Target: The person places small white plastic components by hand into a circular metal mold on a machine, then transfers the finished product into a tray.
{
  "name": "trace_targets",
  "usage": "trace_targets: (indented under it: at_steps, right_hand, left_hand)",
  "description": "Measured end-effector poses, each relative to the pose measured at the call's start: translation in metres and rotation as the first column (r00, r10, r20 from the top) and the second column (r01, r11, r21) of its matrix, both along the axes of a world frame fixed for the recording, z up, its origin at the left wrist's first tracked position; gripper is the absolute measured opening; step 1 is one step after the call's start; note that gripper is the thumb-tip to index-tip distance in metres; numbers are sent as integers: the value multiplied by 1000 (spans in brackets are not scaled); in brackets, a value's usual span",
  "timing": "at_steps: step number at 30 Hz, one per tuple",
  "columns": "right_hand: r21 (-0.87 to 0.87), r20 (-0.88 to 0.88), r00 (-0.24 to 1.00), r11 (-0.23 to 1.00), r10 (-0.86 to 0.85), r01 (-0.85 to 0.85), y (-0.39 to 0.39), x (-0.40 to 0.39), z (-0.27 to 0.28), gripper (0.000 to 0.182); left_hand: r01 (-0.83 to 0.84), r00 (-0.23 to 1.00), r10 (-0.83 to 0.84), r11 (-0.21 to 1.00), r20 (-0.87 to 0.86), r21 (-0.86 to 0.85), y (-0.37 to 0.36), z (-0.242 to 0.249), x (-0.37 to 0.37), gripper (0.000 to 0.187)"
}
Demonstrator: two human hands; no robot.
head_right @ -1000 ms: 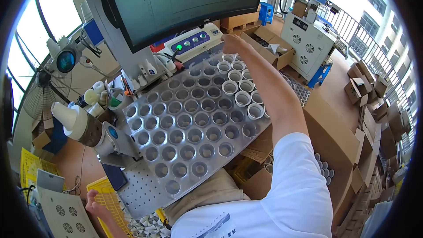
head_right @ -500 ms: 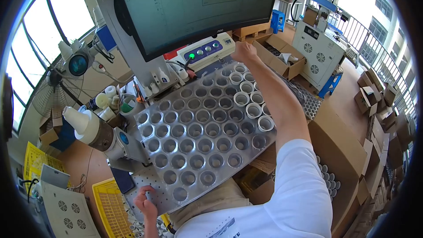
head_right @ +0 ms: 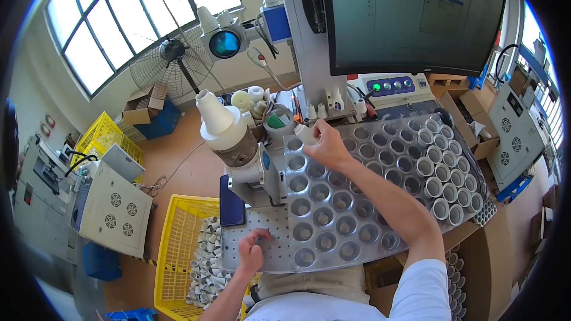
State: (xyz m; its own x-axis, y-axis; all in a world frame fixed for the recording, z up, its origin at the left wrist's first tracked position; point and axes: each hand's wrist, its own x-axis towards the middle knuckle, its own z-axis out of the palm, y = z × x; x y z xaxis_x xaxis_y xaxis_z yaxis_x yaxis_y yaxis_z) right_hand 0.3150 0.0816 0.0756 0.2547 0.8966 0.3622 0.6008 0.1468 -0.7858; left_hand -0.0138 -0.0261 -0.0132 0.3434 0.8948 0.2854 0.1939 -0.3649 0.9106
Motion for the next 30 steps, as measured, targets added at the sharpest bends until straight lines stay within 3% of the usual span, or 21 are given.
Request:
trace_targets:
  at_steps: [5,12,15,18,21,24,25,27,29,30]
  right_hand:
    - [147,16,999,988,51,-53,-2,-13,-19,33]
    - [136,-12,999,990,39,-37,-9,-12,-17,34]
    - [99,-6,1000,995,24,-23,-8,-11,-17,34]
    - [99,-28,1000,995,12,-9,-8,-9,-18,34]
    - [85,-57,998,996,38,-33,-8,-7,-17,31]
    - [12,-279,960,1000,20,-17,-2,8,-17,30]
    - [11,-266,964,1000,21,-19,0,9,-8,30]
    - [3,-429,903,1000,-25,29,4,7,14,30]
    - [150,-376,924,989,69,-12,2,-14,62,31]
    - [207,-355,929,978,106,-33,-5,-35,96,31]
  left_hand:
    - [-5,1000,5,1000,18,0,0,-3,0,34]
    - [-8,1000,7,1000,-16,-23,1,1,1,31]
    - [-7,999,8,999,49,-31,2,5,1,27]
    - [-21,982,5,996,190,82,15,17,-4,23]
    - [-174,962,127,967,243,184,48,92,-2,27]
    - [-348,912,228,869,341,352,99,169,7,32]
    - [-361,915,222,823,336,439,112,199,15,34]
    - [-343,930,200,769,307,539,139,242,33,36]
    - [-347,932,357,842,55,414,152,271,56,32]
    - [-346,933,355,845,56,408,160,275,64,32]
